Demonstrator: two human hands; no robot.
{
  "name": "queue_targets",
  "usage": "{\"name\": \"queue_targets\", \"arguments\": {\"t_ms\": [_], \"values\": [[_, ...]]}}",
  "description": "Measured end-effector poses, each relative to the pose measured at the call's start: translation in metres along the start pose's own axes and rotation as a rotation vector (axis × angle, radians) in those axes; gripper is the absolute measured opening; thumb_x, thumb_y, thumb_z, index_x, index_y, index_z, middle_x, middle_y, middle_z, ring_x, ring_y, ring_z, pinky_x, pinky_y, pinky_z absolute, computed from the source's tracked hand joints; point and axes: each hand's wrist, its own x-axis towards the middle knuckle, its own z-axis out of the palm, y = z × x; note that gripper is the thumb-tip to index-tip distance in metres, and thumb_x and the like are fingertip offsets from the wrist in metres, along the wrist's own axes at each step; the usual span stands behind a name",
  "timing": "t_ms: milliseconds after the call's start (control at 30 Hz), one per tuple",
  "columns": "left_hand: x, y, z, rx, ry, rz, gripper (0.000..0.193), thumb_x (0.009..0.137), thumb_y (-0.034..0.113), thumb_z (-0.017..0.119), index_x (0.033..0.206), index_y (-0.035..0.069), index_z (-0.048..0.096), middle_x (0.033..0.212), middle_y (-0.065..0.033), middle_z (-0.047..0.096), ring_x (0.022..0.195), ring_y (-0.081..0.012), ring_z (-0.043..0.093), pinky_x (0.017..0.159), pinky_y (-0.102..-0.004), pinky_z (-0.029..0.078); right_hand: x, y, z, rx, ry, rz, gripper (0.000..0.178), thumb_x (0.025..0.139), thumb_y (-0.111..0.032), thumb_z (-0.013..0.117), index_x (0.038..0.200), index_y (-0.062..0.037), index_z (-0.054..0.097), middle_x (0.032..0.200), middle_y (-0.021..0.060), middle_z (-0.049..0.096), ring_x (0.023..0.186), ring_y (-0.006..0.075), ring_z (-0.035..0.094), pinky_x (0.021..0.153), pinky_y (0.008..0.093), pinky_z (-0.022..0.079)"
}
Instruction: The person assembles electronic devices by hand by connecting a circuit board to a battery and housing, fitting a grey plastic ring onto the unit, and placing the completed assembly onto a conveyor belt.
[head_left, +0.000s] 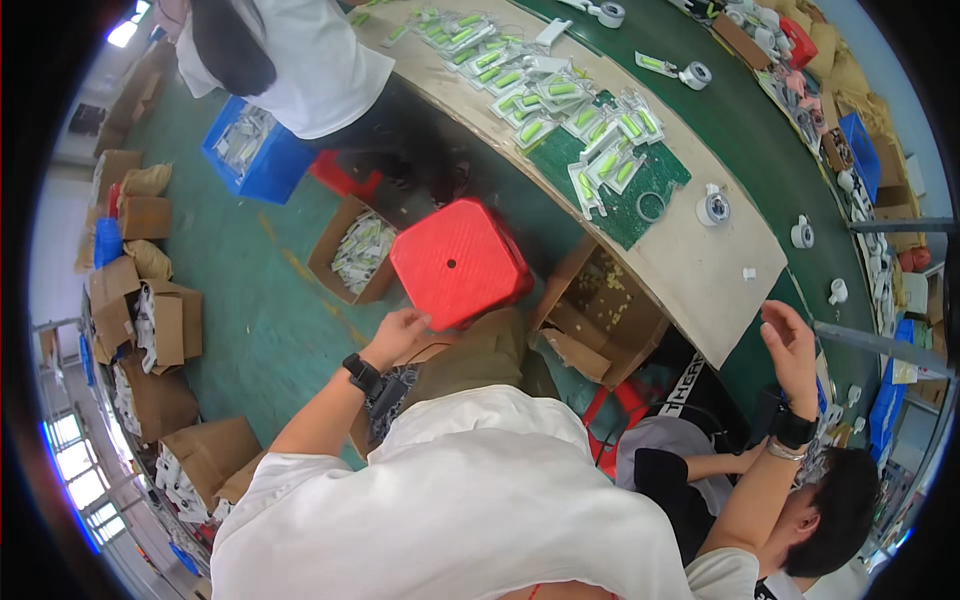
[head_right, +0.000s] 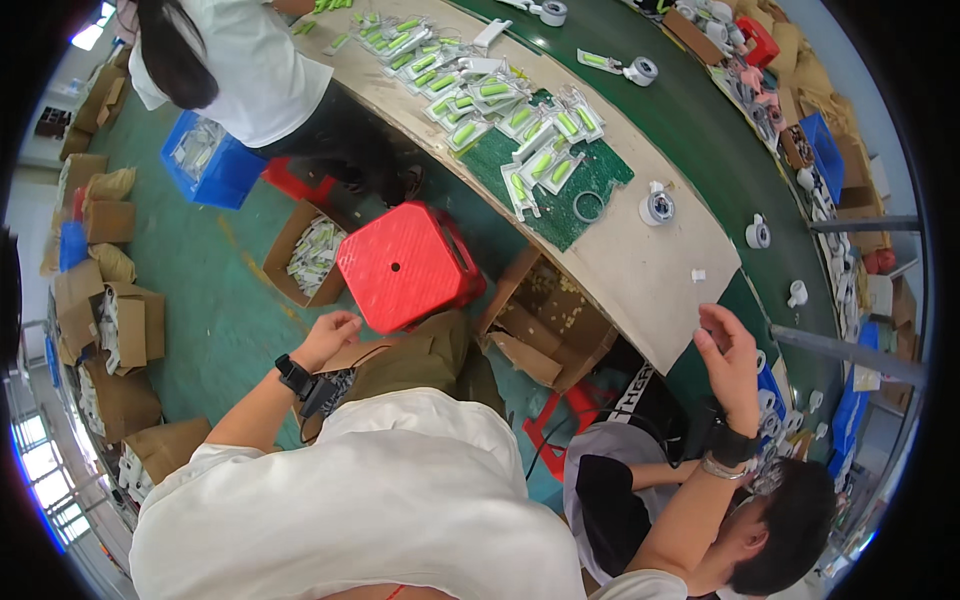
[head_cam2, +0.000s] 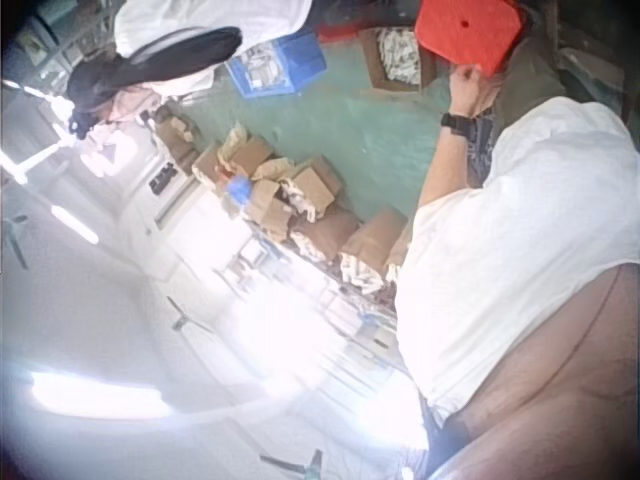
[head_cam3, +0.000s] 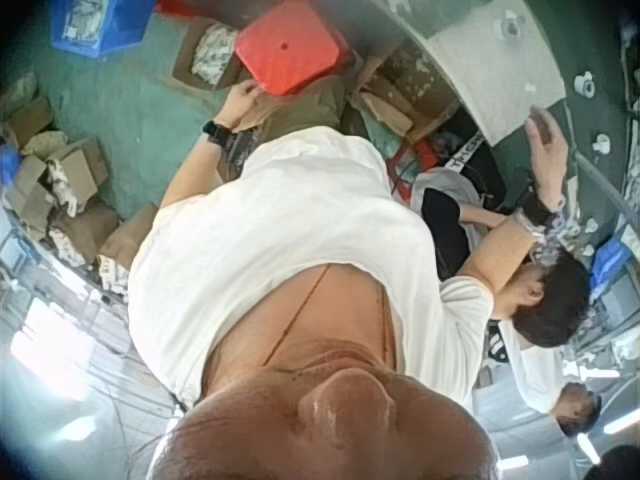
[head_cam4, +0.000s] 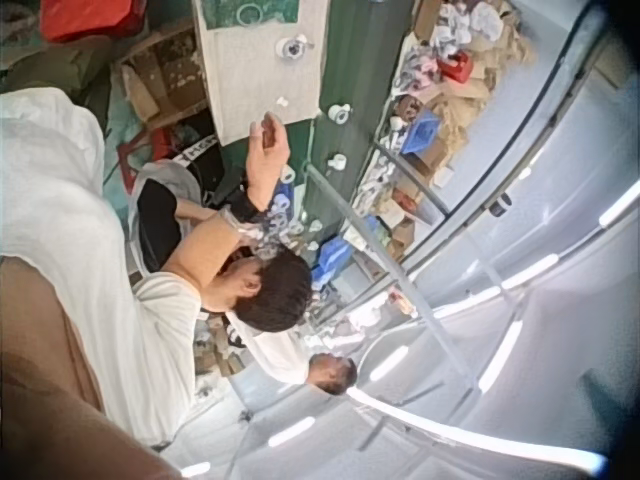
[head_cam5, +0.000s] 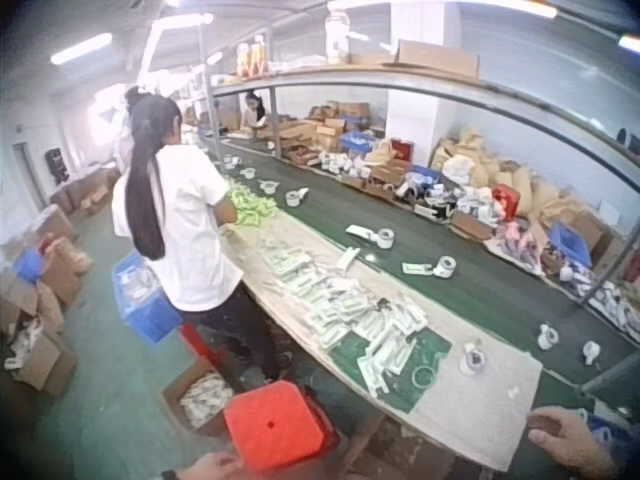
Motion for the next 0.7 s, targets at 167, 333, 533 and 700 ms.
{"name": "queue_targets", "arguments": {"t_ms": [167, 333, 533, 700], "values": [[0.020, -0.021, -0.001, 0.074, -0.066, -0.017, 0.030, 0.083, 0.025, 0.054, 0.097, -0.002, 0.055, 0.080, -0.0032, 0.056, 0.068, -0.0096, 0.053, 0.061, -0.0226, 0.043, -0.019, 0.009, 0.013, 0.054, -0.023, 0.111, 0.030, 0.080, -0.010, 0.057, 0.107, 0.0017, 0.051, 0.101, 0.0103, 0.056, 0.095, 0.0160, 0.052, 0.084, 0.0270, 0.041], [0.032, -0.029, 0.018, -0.225, -0.048, -0.207, 0.028, 0.083, 0.024, 0.054, 0.096, -0.001, 0.055, 0.080, -0.0034, 0.056, 0.066, -0.0099, 0.052, 0.059, -0.0223, 0.043, -0.020, 0.024, 0.032, 0.013, -0.045, 0.155, 0.028, 0.078, -0.008, 0.057, 0.105, 0.0006, 0.052, 0.099, 0.0084, 0.057, 0.093, 0.0160, 0.053, 0.083, 0.0268, 0.041], [0.049, -0.059, 0.030, -0.166, -0.099, -0.317, 0.028, 0.084, 0.025, 0.055, 0.096, 0.000, 0.054, 0.080, -0.0046, 0.056, 0.066, -0.0109, 0.053, 0.059, -0.0223, 0.044, -0.016, 0.049, 0.133, 0.322, -0.382, 0.245, 0.026, 0.079, -0.007, 0.058, 0.102, 0.0027, 0.052, 0.091, 0.0066, 0.058, 0.082, 0.0115, 0.055, 0.073, 0.0227, 0.045], [0.051, -0.064, 0.019, -0.187, -0.113, -0.390, 0.028, 0.084, 0.025, 0.054, 0.097, 0.001, 0.054, 0.079, -0.0049, 0.056, 0.066, -0.0117, 0.054, 0.059, -0.0228, 0.045, -0.031, 0.102, 0.182, 0.125, -0.290, 0.248, 0.031, 0.076, -0.016, 0.062, 0.099, 0.0025, 0.055, 0.090, 0.0123, 0.060, 0.080, 0.0204, 0.058, 0.072, 0.0289, 0.046]]}}
